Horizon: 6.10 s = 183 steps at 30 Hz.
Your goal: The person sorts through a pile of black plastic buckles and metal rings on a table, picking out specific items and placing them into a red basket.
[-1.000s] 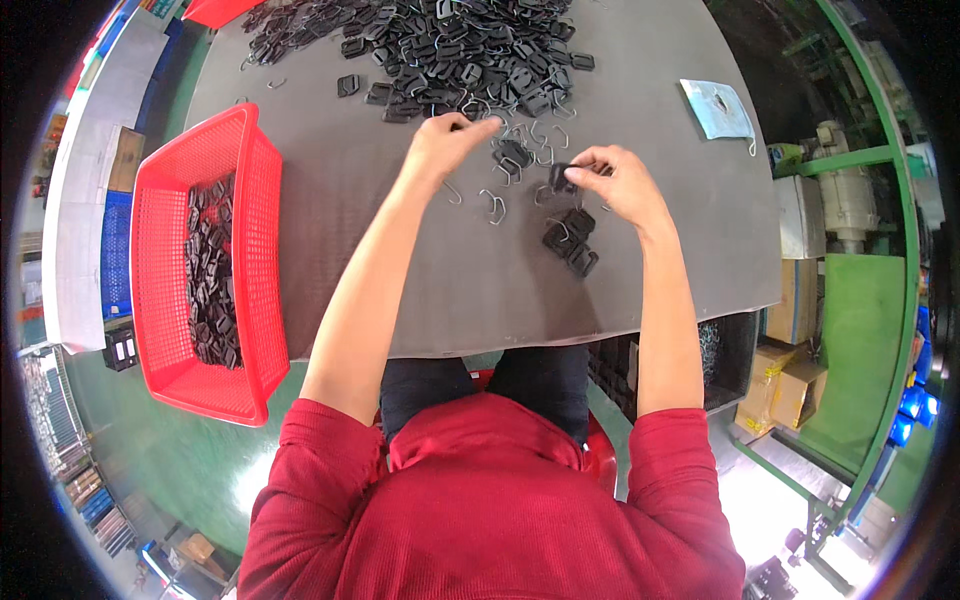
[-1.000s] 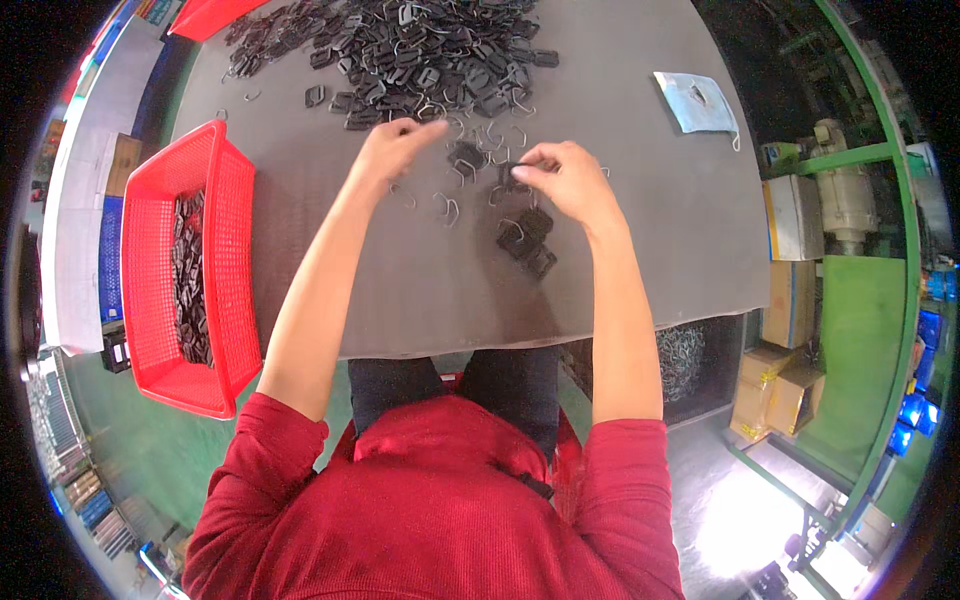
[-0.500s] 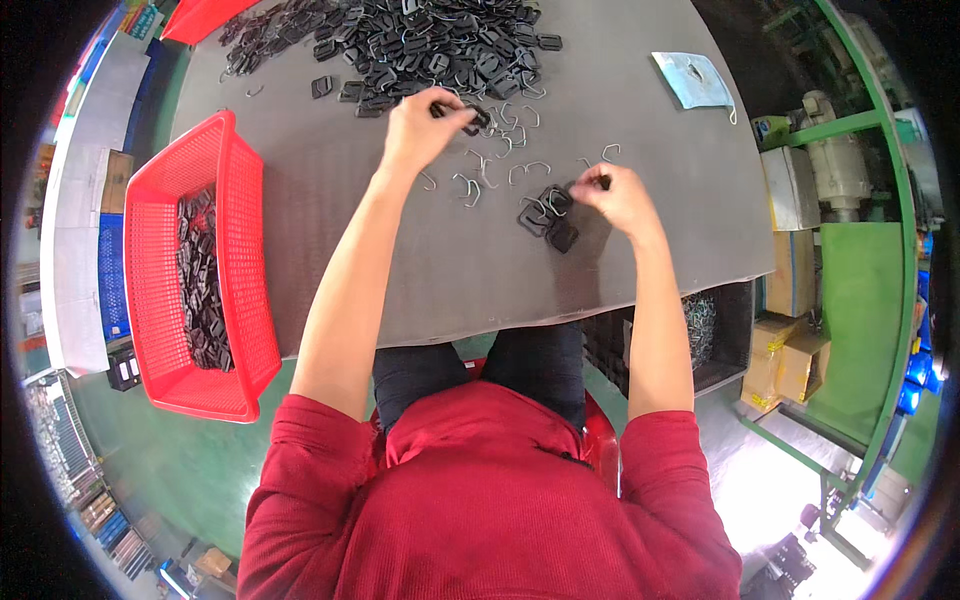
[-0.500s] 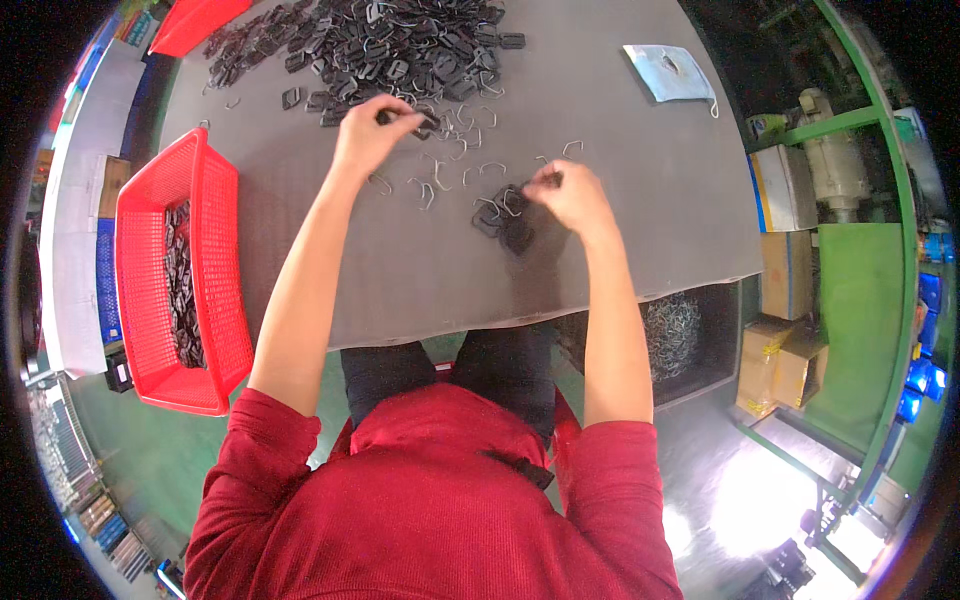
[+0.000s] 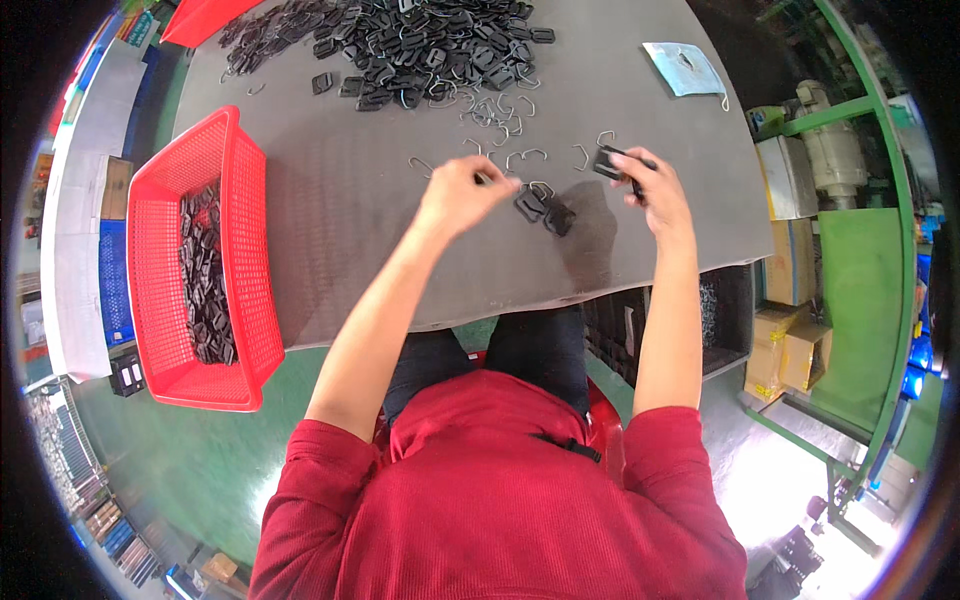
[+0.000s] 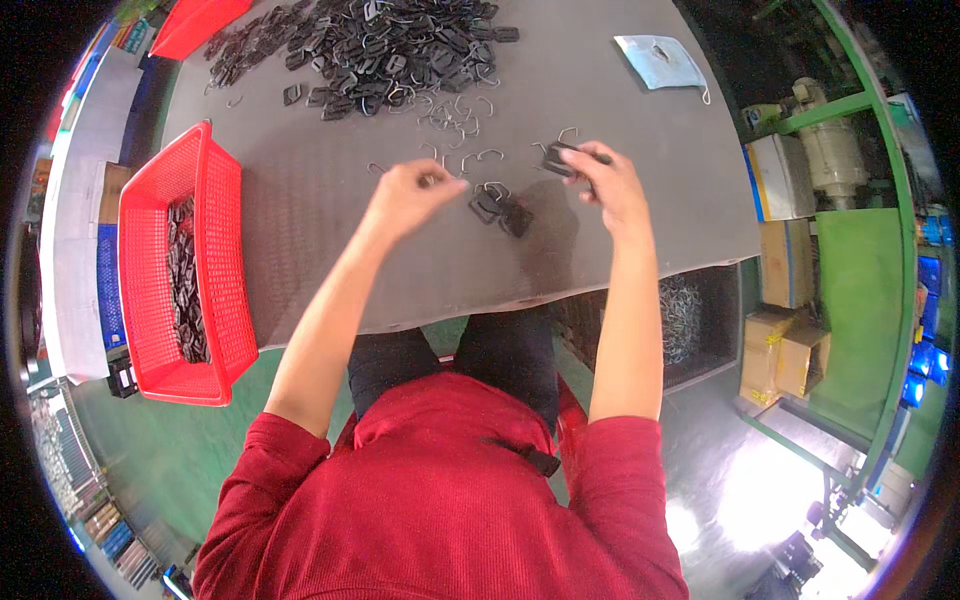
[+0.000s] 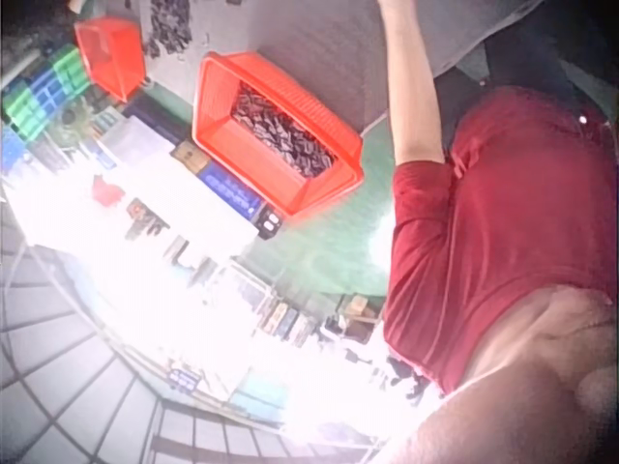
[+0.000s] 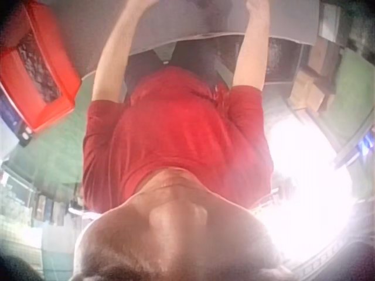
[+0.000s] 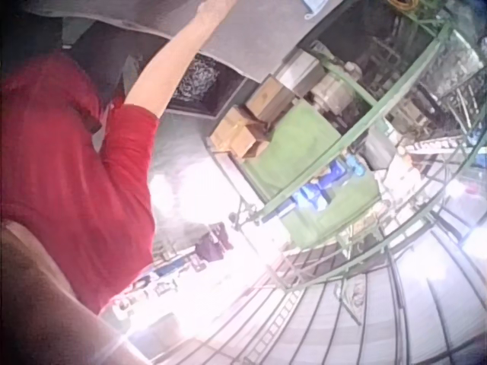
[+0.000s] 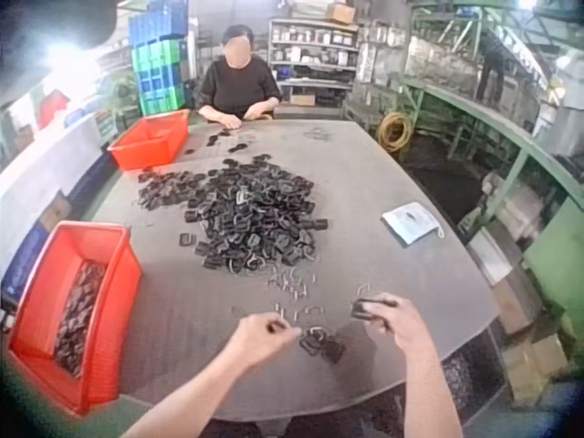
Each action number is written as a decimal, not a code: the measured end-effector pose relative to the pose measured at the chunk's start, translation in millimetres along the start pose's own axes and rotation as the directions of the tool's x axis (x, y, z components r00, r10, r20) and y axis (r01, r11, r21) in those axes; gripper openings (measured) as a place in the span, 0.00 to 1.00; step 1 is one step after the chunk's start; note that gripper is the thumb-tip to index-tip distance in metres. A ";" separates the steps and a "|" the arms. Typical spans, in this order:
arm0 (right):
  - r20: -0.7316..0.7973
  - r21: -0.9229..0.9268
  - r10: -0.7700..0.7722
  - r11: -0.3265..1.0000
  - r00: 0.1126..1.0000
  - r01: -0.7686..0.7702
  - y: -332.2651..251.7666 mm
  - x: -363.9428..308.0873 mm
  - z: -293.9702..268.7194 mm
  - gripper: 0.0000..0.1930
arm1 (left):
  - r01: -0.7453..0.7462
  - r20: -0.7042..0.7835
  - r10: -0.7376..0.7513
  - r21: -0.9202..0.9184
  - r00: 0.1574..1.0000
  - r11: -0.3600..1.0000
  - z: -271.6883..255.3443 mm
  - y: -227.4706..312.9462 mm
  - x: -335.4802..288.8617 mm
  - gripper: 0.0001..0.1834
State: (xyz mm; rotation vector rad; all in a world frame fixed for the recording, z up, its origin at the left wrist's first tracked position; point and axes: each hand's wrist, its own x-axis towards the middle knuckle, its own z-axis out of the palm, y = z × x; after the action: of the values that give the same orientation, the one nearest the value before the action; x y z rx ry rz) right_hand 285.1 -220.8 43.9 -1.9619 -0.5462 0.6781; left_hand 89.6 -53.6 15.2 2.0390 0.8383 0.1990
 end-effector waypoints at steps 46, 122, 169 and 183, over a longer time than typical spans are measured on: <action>0.129 -0.657 -0.615 0.534 0.778 0.531 17.3 93.1 115.8 0.27 | -0.268 -0.294 0.453 0.501 0.841 0.823 14.7 -46.3 64.5 0.27; 0.243 0.102 -0.054 0.994 0.968 0.030 -35.4 11.4 110.3 0.09 | 0.015 -0.066 -0.032 -0.241 0.997 0.971 -86.3 -42.6 -8.0 0.13; 0.139 -0.045 -0.442 0.891 0.886 0.452 -66.2 -19.3 162.9 0.12 | 0.190 0.170 -0.310 -0.981 0.935 0.037 -63.1 -46.3 -24.0 0.18; 0.567 0.185 -0.232 0.971 0.790 0.152 -37.4 -21.6 154.7 0.12 | 0.265 0.241 -0.145 -0.947 0.960 0.181 -69.1 -42.3 -33.3 0.15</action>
State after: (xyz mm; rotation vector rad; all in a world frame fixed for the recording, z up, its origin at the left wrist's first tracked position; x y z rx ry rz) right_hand 163.4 -118.3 21.8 -1.5219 -1.0367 1.1681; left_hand 13.6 -11.7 27.9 0.6455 0.6196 0.3624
